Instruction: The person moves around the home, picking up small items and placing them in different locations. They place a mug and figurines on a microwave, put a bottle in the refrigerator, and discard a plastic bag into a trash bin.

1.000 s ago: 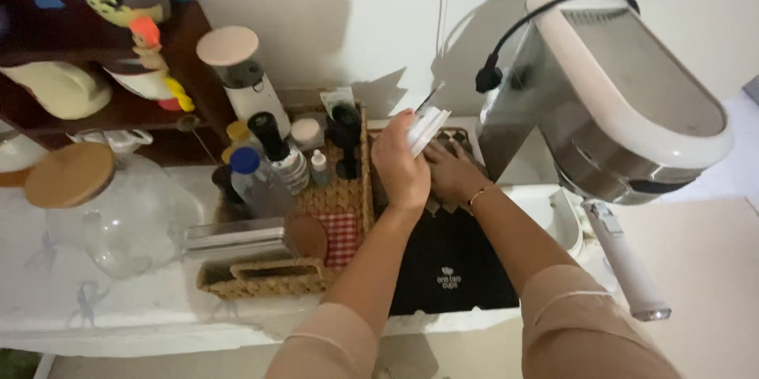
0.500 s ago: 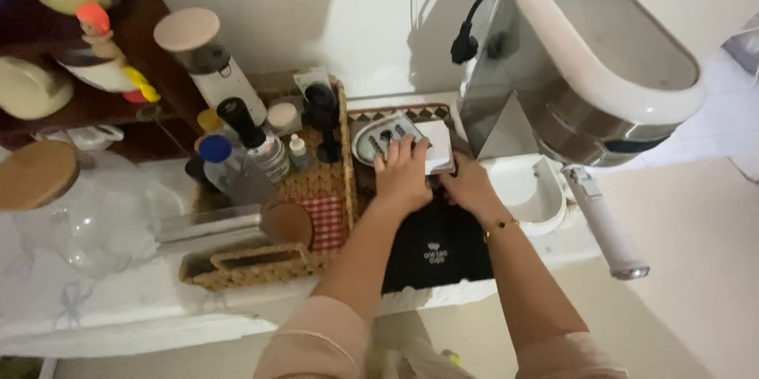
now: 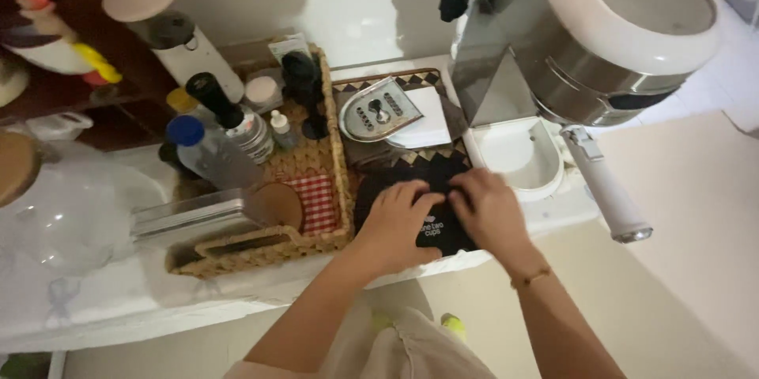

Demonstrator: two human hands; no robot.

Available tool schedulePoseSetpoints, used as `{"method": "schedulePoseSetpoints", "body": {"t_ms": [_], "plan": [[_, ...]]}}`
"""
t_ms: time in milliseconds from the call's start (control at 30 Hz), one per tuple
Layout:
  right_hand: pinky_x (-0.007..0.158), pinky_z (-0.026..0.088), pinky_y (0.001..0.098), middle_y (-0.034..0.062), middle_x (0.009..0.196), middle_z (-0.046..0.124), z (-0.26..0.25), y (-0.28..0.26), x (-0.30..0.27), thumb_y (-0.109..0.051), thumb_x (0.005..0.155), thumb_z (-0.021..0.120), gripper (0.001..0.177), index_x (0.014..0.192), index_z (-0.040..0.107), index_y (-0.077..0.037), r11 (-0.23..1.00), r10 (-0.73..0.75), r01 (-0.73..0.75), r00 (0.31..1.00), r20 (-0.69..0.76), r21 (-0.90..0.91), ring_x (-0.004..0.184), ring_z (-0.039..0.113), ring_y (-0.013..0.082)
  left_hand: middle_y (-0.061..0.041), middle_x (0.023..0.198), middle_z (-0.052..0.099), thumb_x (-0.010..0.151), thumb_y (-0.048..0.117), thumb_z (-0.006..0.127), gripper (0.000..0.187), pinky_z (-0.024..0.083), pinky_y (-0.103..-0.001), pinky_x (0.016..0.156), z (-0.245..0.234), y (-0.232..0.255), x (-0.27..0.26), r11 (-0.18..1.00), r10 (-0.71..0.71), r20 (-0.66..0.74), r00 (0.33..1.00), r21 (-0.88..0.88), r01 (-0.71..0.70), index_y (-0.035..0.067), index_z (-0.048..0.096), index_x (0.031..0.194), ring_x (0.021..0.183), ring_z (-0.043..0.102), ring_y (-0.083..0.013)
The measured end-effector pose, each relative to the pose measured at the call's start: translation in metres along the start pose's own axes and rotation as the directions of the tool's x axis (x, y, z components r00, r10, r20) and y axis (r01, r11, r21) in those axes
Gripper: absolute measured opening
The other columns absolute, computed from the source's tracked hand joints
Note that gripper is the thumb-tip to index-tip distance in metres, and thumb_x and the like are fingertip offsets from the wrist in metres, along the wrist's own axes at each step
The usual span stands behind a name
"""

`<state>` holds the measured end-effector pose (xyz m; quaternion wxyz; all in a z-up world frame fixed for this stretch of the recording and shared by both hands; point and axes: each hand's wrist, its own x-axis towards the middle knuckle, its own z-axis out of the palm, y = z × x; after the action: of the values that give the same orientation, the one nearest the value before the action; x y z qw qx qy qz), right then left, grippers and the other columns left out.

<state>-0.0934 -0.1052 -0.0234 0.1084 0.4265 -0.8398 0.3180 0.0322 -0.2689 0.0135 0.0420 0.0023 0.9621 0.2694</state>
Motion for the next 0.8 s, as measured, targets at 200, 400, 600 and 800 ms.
{"method": "schedulePoseSetpoints", "body": {"t_ms": [200,400,600,800], "plan": [[0.084,0.053,0.0458,0.0119,0.110,0.070,0.002,0.002,-0.017,-0.005,0.084,0.068,0.023,0.107,0.072,-0.006,0.985,-0.170,0.170,0.982,-0.081,-0.008,0.101,0.065,0.0350,-0.021,0.157,0.035,0.068,0.037,0.087,0.093,0.017,-0.067,0.113,0.015,0.002,0.024,0.990,0.128,-0.212,0.969,0.081,-0.113,0.010,0.049,0.149,0.147,0.023,-0.0465],[0.075,0.053,0.0415,0.0112,0.098,0.070,-0.026,0.059,-0.052,-0.003,0.091,0.065,0.021,0.110,0.071,-0.007,0.896,0.442,-0.399,0.836,-0.324,0.194,0.086,0.062,0.0304,-0.016,0.150,0.046,0.086,0.022,0.074,0.057,0.032,-0.054,0.115,0.020,0.014,0.035,0.979,0.189,-0.363,0.912,-0.006,-0.206,0.008,0.058,0.139,0.141,0.039,-0.0387],[0.094,0.052,0.0457,0.0248,0.119,0.065,-0.057,0.141,-0.028,-0.002,0.082,0.063,0.046,0.127,0.061,0.005,0.999,0.027,-0.035,0.902,-0.431,-0.012,0.107,0.063,0.0407,-0.012,0.136,0.059,0.086,0.022,0.072,0.048,0.043,-0.047,0.109,0.038,0.043,0.061,0.967,0.209,-0.358,0.910,-0.062,-0.246,0.006,0.064,0.130,0.130,0.051,-0.0340],[0.088,0.055,0.0465,0.0244,0.117,0.069,-0.053,0.208,-0.021,-0.007,0.079,0.071,0.045,0.123,0.069,-0.001,0.997,0.078,-0.078,0.992,-0.099,0.007,0.104,0.066,0.0408,-0.013,0.132,0.059,0.087,0.024,0.071,0.046,0.040,-0.050,0.104,0.069,0.080,0.107,0.979,0.201,-0.300,0.933,0.039,-0.198,0.006,0.065,0.129,0.126,0.052,-0.0340]]}}
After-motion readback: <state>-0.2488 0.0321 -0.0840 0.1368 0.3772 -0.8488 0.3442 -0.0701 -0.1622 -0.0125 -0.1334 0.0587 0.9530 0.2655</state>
